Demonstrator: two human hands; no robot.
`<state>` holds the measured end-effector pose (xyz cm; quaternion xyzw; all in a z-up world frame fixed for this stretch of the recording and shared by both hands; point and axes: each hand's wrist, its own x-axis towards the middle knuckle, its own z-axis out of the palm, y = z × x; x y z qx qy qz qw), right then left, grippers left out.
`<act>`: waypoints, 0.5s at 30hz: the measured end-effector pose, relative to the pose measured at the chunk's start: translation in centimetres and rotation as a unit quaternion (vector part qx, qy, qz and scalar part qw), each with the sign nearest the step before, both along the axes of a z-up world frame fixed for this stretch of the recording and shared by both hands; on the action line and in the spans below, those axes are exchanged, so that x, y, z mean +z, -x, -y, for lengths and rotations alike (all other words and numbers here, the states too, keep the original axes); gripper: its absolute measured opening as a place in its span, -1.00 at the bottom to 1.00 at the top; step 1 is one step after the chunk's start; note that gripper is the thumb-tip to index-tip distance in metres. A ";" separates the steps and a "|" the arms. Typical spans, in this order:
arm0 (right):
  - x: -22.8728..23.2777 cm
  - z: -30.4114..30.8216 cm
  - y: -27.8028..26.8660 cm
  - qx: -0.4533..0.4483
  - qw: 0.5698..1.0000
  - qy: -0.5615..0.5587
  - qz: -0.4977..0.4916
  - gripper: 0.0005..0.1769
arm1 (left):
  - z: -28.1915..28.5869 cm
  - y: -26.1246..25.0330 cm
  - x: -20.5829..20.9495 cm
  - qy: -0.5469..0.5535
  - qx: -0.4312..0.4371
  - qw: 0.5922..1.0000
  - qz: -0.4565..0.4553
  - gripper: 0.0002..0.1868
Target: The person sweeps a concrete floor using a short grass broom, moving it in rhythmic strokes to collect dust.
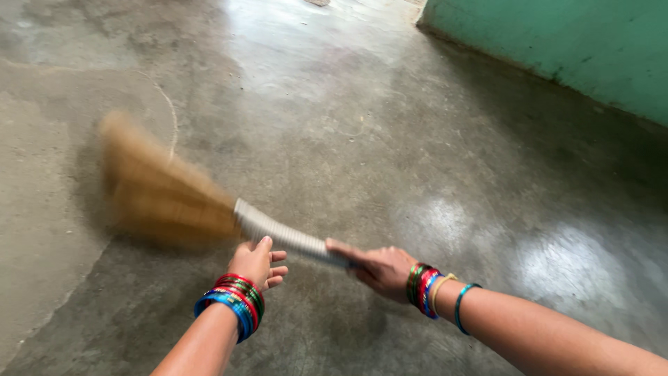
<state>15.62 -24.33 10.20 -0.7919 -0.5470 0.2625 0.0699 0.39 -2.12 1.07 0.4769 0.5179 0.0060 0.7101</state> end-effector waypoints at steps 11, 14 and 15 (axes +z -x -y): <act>-0.4 0.5 0.1 0.061 0.997 0.009 -0.043 -0.19 | 3.5 -1.0 -2.0 -0.032 0.024 0.998 -0.050 -0.50; -0.7 -1.7 0.6 0.070 0.997 -0.009 -0.034 -0.22 | 2.0 -0.8 -2.4 -0.087 0.095 0.991 -0.031 -0.50; -0.9 -2.5 0.9 0.075 0.996 -0.017 -0.039 -0.23 | 1.5 -0.6 -2.6 -0.101 0.122 0.987 -0.020 -0.51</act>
